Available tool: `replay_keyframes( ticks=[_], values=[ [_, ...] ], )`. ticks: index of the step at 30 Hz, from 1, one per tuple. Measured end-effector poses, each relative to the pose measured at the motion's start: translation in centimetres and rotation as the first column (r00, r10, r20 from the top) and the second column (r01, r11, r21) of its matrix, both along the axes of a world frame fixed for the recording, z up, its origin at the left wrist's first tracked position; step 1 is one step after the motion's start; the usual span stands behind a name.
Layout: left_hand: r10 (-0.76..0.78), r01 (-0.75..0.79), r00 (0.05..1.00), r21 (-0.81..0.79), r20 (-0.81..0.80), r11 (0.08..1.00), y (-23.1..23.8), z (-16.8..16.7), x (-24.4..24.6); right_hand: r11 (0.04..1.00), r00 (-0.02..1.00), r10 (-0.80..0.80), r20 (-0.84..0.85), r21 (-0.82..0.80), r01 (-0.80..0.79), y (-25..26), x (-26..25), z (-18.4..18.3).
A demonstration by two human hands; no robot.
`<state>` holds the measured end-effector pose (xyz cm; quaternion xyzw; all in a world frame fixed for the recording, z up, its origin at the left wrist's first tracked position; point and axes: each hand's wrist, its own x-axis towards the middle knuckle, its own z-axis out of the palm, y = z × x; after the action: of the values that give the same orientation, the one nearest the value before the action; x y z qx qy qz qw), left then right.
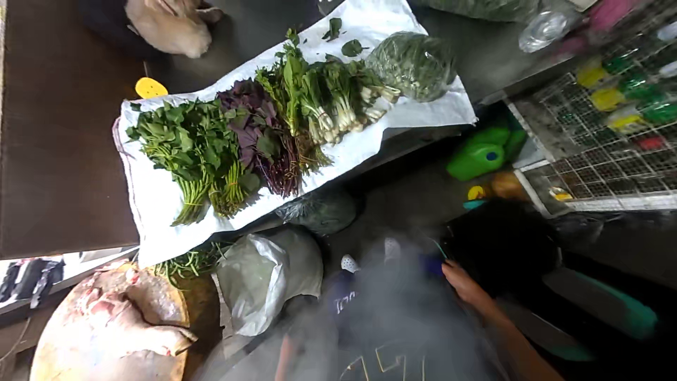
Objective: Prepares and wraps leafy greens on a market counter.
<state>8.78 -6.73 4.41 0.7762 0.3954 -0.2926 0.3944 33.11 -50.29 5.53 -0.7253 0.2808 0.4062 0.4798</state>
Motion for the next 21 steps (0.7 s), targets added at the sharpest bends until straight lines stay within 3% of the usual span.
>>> replay_keyframes(
  ticks=[1, 3, 5, 7, 9, 14, 16, 18, 21],
  values=[
    [0.033, -0.043, 0.989, 0.070, 0.147, 0.997, -0.1, -2.3, -1.2, 0.999, 1.000, 0.026, 0.006, -0.028, -0.025, 0.1, 0.4, 0.2],
    [0.218, -0.217, 0.975, -0.017, 0.033, 0.976, -1.2, -1.3, 1.5, 0.982, 0.981, 0.180, -0.069, -0.038, -0.183, 0.4, 1.3, 1.1],
    [0.298, -0.300, 0.953, -0.053, -0.048, 0.952, -2.5, -0.2, 3.7, 0.908, 0.891, 0.415, -0.187, 0.026, -0.417, 0.2, 2.2, 1.1],
    [0.274, -0.278, 0.960, -0.093, -0.057, 0.956, -3.2, -0.9, 3.9, 0.827, 0.786, 0.551, -0.281, 0.056, -0.560, -0.1, 3.1, 0.4],
    [0.233, -0.242, 0.969, -0.134, -0.079, 0.961, -3.2, -2.1, 4.0, 0.774, 0.736, 0.623, -0.266, 0.078, -0.628, 0.2, 4.0, 0.0],
    [0.205, -0.225, 0.965, -0.124, -0.162, 0.966, -1.5, -4.8, 4.9, 0.700, 0.685, 0.685, -0.250, -0.038, -0.714, 2.3, 6.4, 0.2],
    [0.227, -0.250, 0.957, -0.116, -0.178, 0.961, 0.2, -6.8, 5.4, 0.694, 0.695, 0.692, -0.197, -0.082, -0.715, 3.1, 8.7, 0.5],
    [0.213, -0.238, 0.958, -0.114, -0.191, 0.965, 1.9, -8.6, 6.9, 0.750, 0.756, 0.654, -0.036, -0.099, -0.654, 3.5, 12.2, 2.2],
    [0.149, -0.163, 0.981, -0.108, -0.122, 0.981, 4.0, -10.3, 10.4, 0.835, 0.791, 0.549, 0.269, -0.152, -0.528, 4.4, 18.8, 8.8]
  ],
)
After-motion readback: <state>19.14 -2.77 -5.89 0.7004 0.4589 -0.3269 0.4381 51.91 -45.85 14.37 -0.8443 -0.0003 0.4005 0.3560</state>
